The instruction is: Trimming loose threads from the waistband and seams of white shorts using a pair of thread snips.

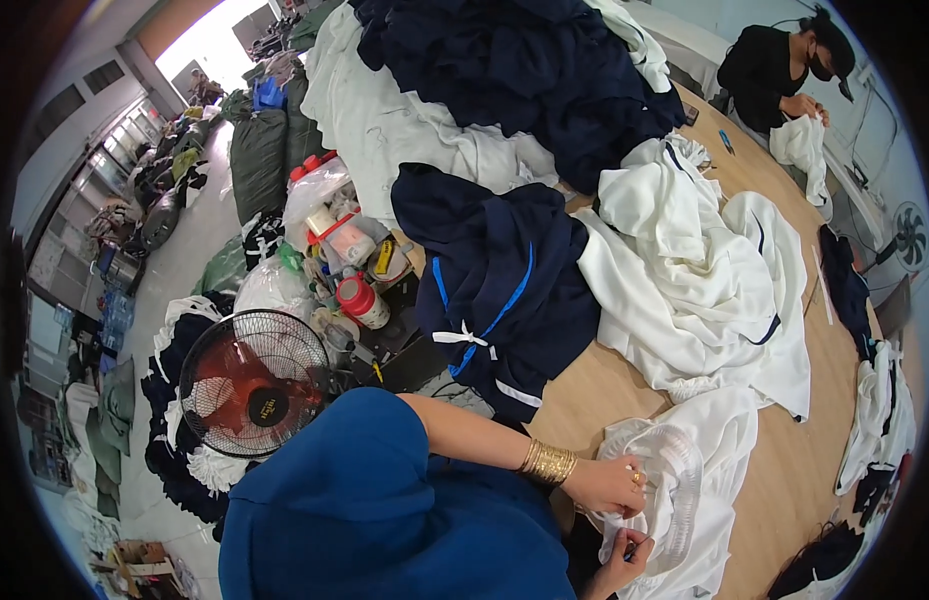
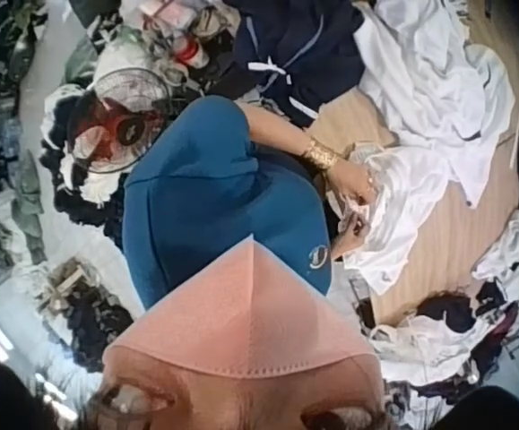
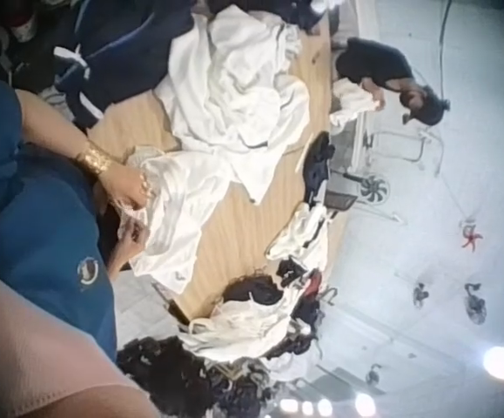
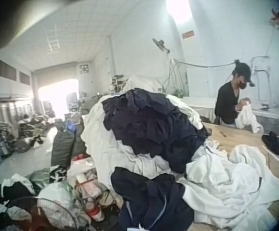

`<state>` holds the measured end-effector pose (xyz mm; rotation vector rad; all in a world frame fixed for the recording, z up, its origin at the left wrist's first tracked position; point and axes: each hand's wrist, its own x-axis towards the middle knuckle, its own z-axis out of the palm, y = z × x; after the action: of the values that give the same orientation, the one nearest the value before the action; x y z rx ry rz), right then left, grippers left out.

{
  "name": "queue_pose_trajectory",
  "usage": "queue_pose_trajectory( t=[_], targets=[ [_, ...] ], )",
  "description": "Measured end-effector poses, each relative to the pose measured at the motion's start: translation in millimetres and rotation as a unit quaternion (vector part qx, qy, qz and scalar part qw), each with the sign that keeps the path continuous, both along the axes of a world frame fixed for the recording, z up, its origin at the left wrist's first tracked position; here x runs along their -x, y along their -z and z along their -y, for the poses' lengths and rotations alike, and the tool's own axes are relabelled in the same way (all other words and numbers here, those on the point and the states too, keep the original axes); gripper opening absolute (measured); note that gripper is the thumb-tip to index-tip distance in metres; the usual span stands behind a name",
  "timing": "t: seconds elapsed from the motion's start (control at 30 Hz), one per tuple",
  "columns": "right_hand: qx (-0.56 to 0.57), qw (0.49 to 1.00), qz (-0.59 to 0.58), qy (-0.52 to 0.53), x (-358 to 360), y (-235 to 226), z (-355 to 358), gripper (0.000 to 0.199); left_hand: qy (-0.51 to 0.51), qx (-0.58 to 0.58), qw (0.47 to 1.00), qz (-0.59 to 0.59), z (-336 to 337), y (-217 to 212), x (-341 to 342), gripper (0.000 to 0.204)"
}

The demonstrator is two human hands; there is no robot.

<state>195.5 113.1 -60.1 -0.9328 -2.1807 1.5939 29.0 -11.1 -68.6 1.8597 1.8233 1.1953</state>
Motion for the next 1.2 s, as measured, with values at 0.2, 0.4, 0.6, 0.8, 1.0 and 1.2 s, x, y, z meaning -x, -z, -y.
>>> queue_pose_trajectory(
  t=[0.2,0.4,0.6,0.8,1.0,1.2],
  targets=[
    [-0.073,0.995,-0.001,-0.069,-0.9,-0.6,11.4,0.016,-0.055,-0.076,0.993,0.073,14.5,-6.9,2.5,0.016],
    [-0.012,1.0,0.017,-0.003,25.8,-6.2,28.9,0.017,0.014,0.055,0.998,0.015,35.1,-8.9,43.3,0.01],
    [0.015,0.998,0.042,0.032,11.7,7.9,32.4,0.016,0.02,0.104,0.992,-0.064,18.2,-7.2,38.0,0.01],
    [-0.067,0.997,0.034,0.009,11.7,6.0,42.5,0.021,0.025,0.135,0.99,-0.013,15.4,-8.2,36.8,0.019],
    [-0.167,0.98,0.088,-0.07,22.2,12.6,43.7,0.02,0.036,0.148,0.988,0.026,20.8,-4.3,49.5,0.016],
    [-0.212,0.967,0.048,-0.134,16.5,3.9,38.1,0.022,0.026,0.17,0.984,0.042,27.0,0.5,54.0,0.014]
  ],
)
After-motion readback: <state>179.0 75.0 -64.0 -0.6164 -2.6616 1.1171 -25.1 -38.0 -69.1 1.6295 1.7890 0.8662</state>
